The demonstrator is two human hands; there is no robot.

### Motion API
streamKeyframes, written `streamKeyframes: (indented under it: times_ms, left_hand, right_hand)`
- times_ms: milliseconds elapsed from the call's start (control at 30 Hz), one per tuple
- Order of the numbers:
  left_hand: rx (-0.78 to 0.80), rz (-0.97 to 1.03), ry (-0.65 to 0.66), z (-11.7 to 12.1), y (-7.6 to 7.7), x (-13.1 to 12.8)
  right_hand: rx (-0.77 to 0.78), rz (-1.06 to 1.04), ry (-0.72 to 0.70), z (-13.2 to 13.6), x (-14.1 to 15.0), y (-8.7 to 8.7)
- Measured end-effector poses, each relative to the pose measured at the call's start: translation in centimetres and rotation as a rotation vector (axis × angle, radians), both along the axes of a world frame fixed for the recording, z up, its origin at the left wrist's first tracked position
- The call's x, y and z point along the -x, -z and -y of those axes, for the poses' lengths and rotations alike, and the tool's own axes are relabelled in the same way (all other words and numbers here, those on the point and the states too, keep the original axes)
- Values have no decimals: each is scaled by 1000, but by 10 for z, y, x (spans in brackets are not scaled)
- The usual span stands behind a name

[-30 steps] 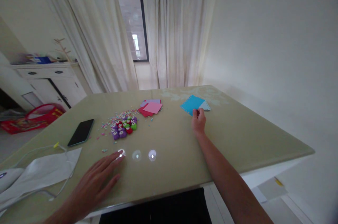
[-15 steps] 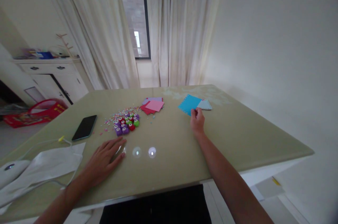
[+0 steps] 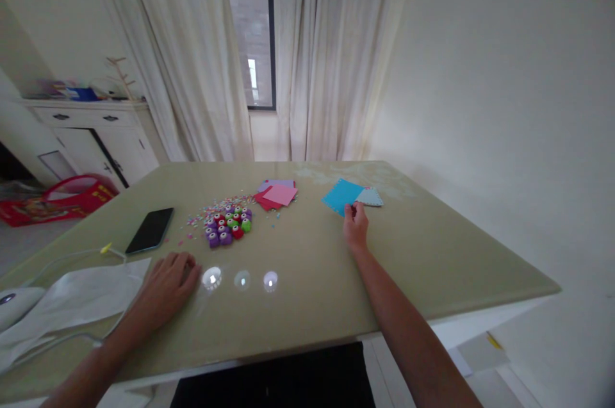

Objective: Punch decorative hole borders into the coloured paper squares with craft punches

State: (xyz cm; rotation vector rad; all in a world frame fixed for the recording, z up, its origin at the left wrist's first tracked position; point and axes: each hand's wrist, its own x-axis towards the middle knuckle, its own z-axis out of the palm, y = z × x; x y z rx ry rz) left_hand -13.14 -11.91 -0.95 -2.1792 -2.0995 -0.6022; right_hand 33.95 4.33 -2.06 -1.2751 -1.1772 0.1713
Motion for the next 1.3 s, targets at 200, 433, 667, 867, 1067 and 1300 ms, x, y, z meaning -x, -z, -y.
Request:
streamKeyframes:
  times_ms: [200, 433, 667, 867, 1067, 1300]
  left_hand:
    - [25, 68, -65, -37, -5, 26]
    - [100, 121, 16, -46, -11, 31]
    - [129, 132, -34, -59, -14, 43]
    - [59, 100, -110, -75, -6, 41]
    - [15, 135, -173, -94, 3, 22]
    - [39, 181, -185, -117, -1, 22]
  right_hand:
    - [-3, 1, 28, 1, -5, 0]
    - [12, 3, 19, -2, -4, 4]
    - [12, 0, 5, -1, -4, 3]
    - [18, 7, 7, 0, -4, 2]
    - [17, 6, 7, 0, -4, 2]
    - [25, -4, 5, 0, -3, 4]
